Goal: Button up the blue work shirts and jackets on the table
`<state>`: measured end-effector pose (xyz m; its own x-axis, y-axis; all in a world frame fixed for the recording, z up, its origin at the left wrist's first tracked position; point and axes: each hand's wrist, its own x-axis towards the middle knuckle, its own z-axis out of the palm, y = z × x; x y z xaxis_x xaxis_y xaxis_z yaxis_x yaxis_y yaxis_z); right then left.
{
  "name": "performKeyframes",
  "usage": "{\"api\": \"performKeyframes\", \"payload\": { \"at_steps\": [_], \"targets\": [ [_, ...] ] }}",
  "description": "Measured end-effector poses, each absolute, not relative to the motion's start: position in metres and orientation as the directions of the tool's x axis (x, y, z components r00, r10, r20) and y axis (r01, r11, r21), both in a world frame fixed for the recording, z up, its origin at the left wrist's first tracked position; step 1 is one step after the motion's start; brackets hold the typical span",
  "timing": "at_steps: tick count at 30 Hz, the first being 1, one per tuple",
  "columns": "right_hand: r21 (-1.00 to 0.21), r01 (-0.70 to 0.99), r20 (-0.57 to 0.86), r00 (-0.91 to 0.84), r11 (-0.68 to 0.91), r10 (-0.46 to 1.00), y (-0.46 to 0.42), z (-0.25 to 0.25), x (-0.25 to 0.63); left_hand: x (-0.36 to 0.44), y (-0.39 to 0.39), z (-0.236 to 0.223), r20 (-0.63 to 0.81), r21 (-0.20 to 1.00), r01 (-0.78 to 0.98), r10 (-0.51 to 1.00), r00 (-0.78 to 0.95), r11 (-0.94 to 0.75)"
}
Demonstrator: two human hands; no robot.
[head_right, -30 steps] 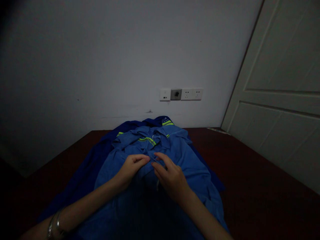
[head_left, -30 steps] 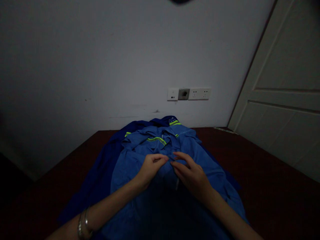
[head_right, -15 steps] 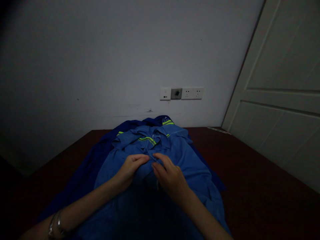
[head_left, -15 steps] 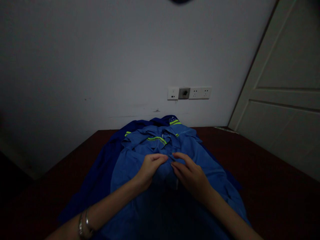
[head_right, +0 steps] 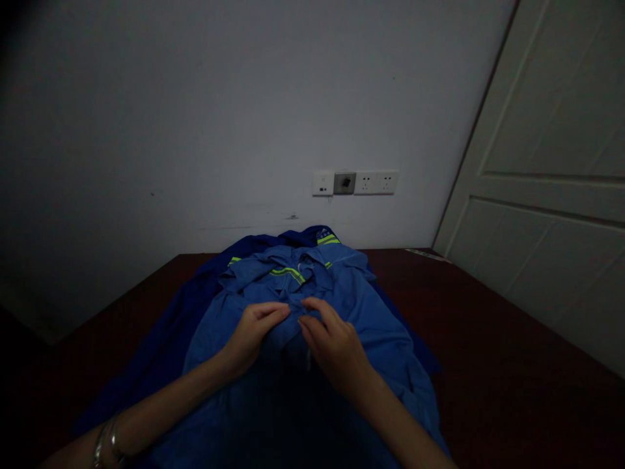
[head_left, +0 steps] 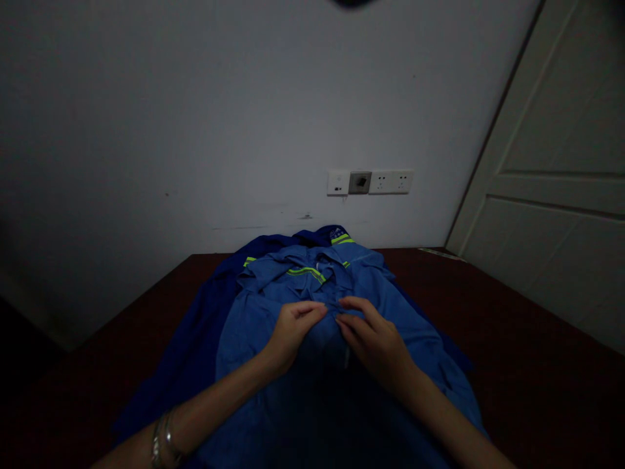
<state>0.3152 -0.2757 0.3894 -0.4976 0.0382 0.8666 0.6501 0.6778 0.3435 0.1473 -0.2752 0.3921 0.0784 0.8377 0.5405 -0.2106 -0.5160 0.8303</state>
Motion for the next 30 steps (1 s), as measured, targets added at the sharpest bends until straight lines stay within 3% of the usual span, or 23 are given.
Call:
{"api": "performKeyframes", "payload": {
  "at_steps": [11, 17, 23, 26, 30],
  "targets": [
    [0.256, 0.636, 0.876, -0.471, 0.728, 0.103, -0.274, 0.391, 0.314, 0.148, -0.271, 0.388, 0.577, 0.813, -0.142, 0.813, 0.073, -0.564],
    [-0.04, 0.544, 0.921, -0.306, 0.838, 0.242, -0.271, 0.392, 0.313, 0.148, -0.273, 0.387, 0.581, 0.812, -0.132, 0.81, 0.08, -0.569],
    [-0.296, 0.506, 0.808, -0.319, 0.81, 0.495, -0.276, 0.404, 0.313, 0.148, -0.276, 0.387, 0.539, 0.838, -0.132, 0.84, 0.061, -0.529],
    [-0.287, 0.5, 0.822, -0.31, 0.818, 0.477, -0.279, 0.406, 0.313, 0.146, -0.276, 0.388, 0.574, 0.817, -0.108, 0.816, 0.068, -0.566],
    [-0.135, 0.484, 0.885, -0.333, 0.864, 0.325, -0.279, 0.404, 0.313, 0.145, -0.276, 0.39, 0.627, 0.779, -0.053, 0.776, 0.075, -0.624]
  ]
}}
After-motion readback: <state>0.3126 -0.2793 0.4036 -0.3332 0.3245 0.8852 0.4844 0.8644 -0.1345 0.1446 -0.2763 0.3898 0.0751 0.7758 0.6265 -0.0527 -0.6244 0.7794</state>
